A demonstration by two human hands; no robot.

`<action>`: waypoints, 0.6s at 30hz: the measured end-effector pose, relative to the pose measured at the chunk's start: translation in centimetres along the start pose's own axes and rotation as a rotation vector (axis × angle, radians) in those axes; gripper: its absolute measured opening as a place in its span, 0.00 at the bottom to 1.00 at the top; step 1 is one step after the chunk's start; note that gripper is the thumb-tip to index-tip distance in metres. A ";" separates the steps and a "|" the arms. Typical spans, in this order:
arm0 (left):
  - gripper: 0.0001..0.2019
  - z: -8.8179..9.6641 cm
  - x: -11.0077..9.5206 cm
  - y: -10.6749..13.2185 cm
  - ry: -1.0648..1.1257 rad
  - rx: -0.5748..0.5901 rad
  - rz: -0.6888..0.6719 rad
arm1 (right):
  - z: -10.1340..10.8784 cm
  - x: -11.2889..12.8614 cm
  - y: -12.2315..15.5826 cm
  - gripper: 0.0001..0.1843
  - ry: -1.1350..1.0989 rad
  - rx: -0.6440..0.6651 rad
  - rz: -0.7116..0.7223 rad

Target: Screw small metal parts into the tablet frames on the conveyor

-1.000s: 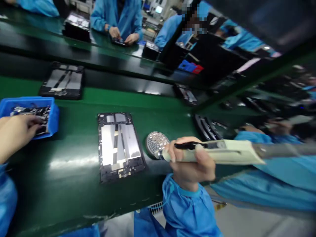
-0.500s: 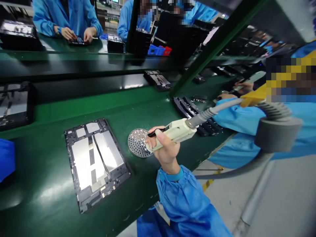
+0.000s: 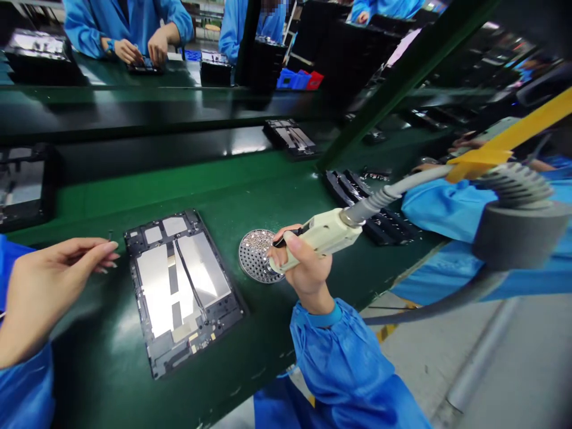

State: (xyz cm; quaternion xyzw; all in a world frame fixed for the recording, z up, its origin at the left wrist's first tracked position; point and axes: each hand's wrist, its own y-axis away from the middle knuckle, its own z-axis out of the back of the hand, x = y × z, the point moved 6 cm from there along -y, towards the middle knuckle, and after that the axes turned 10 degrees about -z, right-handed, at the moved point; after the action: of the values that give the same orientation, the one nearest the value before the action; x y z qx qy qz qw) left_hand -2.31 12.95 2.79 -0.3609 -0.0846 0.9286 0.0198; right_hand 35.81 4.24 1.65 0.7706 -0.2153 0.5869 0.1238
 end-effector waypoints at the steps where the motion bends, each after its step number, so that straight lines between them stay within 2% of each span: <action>1: 0.15 -0.3 -0.5 -0.2 0.033 0.012 -0.001 | 0.0 0.0 0.0 0.18 0.003 0.003 -0.012; 5: 0.17 -1.8 -1.4 -1.2 0.086 0.076 -0.073 | 0.5 0.9 0.1 0.16 -0.007 -0.051 -0.038; 7: 0.18 -2.7 -0.9 -2.0 0.100 0.097 -0.113 | 0.5 2.0 0.0 0.14 -0.033 -0.050 -0.006; 10: 0.14 -3.9 0.3 -3.2 0.086 0.103 -0.144 | -0.6 3.6 -0.3 0.14 -0.064 0.011 0.001; 14: 0.07 -5.4 1.2 -3.8 0.137 0.073 -0.083 | -3.7 4.4 0.1 0.14 -0.043 0.095 -0.032; 18: 0.07 -6.4 1.4 -3.2 0.154 0.045 -0.064 | -7.8 3.9 0.8 0.14 -0.060 0.272 -0.068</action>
State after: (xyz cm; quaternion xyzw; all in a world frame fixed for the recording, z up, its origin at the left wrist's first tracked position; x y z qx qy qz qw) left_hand 0.90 17.20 -2.28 -0.4278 -0.0736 0.8986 0.0643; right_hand 29.66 6.24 7.50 0.8043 -0.1111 0.5828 0.0316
